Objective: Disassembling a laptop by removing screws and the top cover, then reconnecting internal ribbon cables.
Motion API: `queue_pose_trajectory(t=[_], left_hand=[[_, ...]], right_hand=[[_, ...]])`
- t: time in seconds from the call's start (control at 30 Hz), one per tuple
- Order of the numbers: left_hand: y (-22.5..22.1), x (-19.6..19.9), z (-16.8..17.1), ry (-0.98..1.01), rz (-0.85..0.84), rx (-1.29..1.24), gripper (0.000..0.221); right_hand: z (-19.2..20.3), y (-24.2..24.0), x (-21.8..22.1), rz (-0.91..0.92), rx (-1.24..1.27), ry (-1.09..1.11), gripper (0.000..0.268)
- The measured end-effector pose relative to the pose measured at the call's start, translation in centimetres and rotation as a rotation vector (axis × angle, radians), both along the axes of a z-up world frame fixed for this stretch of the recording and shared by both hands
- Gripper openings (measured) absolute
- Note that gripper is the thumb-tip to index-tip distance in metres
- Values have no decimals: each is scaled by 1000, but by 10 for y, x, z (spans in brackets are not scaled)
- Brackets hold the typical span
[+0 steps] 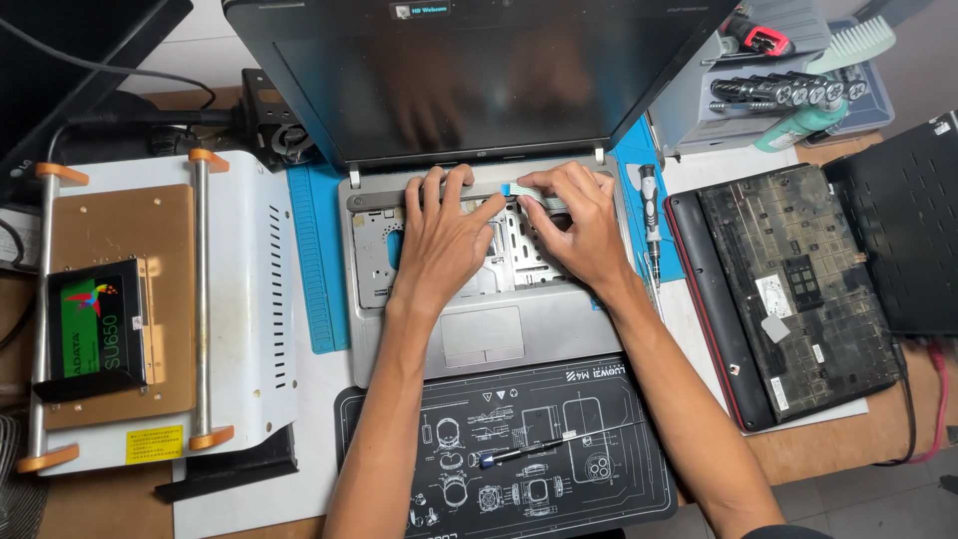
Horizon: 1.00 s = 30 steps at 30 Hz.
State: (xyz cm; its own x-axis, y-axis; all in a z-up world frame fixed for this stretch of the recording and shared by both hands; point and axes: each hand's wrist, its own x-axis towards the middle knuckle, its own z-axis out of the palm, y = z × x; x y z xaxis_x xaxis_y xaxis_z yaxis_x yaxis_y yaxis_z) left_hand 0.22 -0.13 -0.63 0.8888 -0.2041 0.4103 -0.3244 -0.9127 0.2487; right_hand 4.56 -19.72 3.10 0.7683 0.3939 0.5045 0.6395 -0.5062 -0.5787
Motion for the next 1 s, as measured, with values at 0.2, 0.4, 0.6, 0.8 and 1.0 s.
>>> queue_pose_trajectory(t=[0.2, 0.4, 0.6, 0.8, 1.0], left_hand=[[7, -1, -1, -6, 7, -31, 26], [10, -5, 5, 20, -7, -112, 26], [7, -4, 4, 16, -18, -96, 32], [-2, -1, 4, -22, -8, -16, 26], [-3, 0, 4, -58, 22, 53, 21]], right_hand=[[5, 2, -1, 12, 6, 1, 13], [2, 1, -1, 7, -3, 19, 14], [3, 1, -1, 0, -2, 21, 15], [-1, 0, -1, 11, -6, 24, 15], [1, 0, -2, 10, 8, 25, 15]])
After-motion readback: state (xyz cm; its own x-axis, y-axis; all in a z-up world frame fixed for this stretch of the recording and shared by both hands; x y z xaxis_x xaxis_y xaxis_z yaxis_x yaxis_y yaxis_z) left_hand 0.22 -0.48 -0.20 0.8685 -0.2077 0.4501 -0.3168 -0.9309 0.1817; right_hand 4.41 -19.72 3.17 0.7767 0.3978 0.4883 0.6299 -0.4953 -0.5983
